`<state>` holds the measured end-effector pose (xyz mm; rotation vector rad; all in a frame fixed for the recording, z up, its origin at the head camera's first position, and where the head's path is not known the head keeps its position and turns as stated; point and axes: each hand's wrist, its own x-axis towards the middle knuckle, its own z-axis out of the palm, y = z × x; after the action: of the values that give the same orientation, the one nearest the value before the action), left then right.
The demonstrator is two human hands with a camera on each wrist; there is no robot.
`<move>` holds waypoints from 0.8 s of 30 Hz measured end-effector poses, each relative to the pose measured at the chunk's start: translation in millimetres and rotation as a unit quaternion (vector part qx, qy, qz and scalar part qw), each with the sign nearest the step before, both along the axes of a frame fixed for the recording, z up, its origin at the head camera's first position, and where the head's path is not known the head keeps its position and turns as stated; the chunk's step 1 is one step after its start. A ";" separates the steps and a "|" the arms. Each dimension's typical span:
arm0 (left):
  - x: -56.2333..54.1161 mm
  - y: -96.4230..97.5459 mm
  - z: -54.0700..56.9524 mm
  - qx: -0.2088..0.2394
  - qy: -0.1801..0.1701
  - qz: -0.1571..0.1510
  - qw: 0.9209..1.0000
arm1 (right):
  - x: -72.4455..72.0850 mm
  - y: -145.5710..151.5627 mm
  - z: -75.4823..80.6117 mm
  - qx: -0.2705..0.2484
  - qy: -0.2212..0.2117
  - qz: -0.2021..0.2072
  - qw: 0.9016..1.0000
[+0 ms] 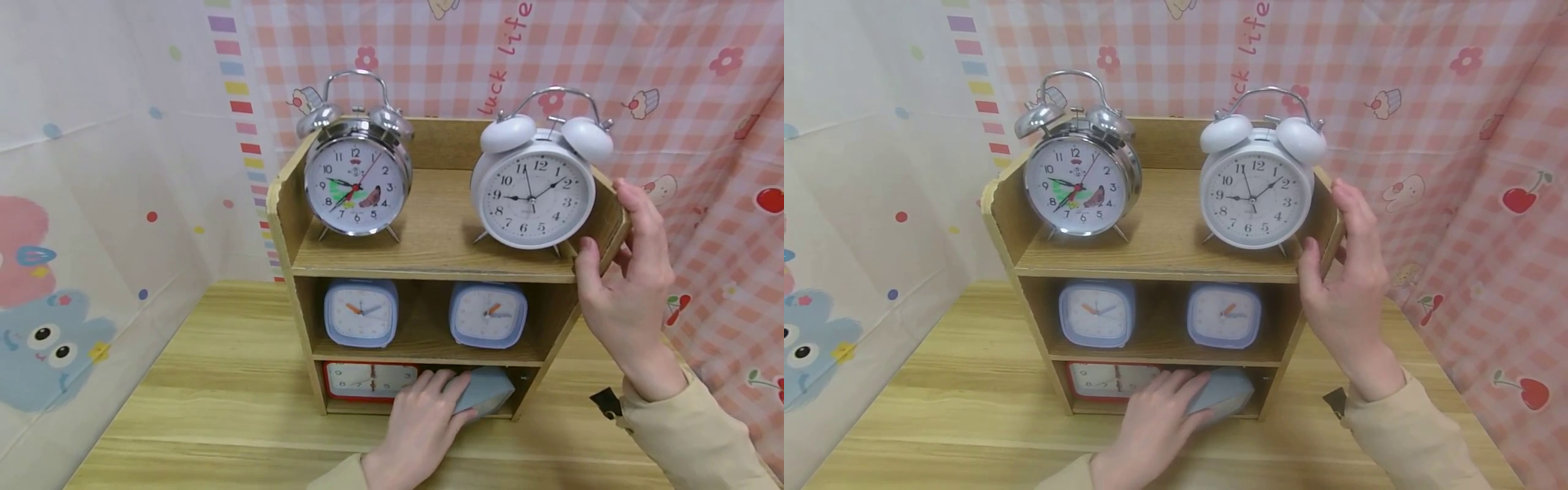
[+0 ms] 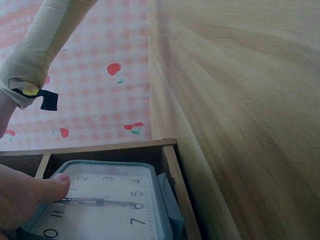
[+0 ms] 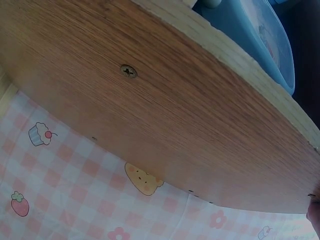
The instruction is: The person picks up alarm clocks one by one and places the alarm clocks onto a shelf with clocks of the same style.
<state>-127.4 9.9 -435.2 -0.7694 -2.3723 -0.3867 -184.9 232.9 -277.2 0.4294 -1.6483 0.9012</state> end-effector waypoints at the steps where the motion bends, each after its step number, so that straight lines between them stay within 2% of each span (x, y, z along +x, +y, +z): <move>1: -0.4 1.4 -0.2 -0.001 0.002 0.002 1.000 | 0.0 0.1 0.0 0.000 0.001 0.000 1.000; 12: -4.4 11.7 -1.8 -0.013 0.027 0.024 0.999 | -0.4 0.5 -0.2 0.003 0.005 0.000 1.000; 19: -6.3 16.3 -1.7 -0.031 0.038 0.034 0.998 | -0.7 0.1 -0.6 0.001 0.005 0.001 1.000; 24: -8.6 20.6 -3.1 -0.050 0.059 0.040 0.996 | -0.4 0.1 -0.3 -0.002 0.004 0.002 1.000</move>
<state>-136.1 30.5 -438.3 -0.7200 -2.3158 -0.1861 -185.3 233.0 -277.5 0.4324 -1.6380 0.9042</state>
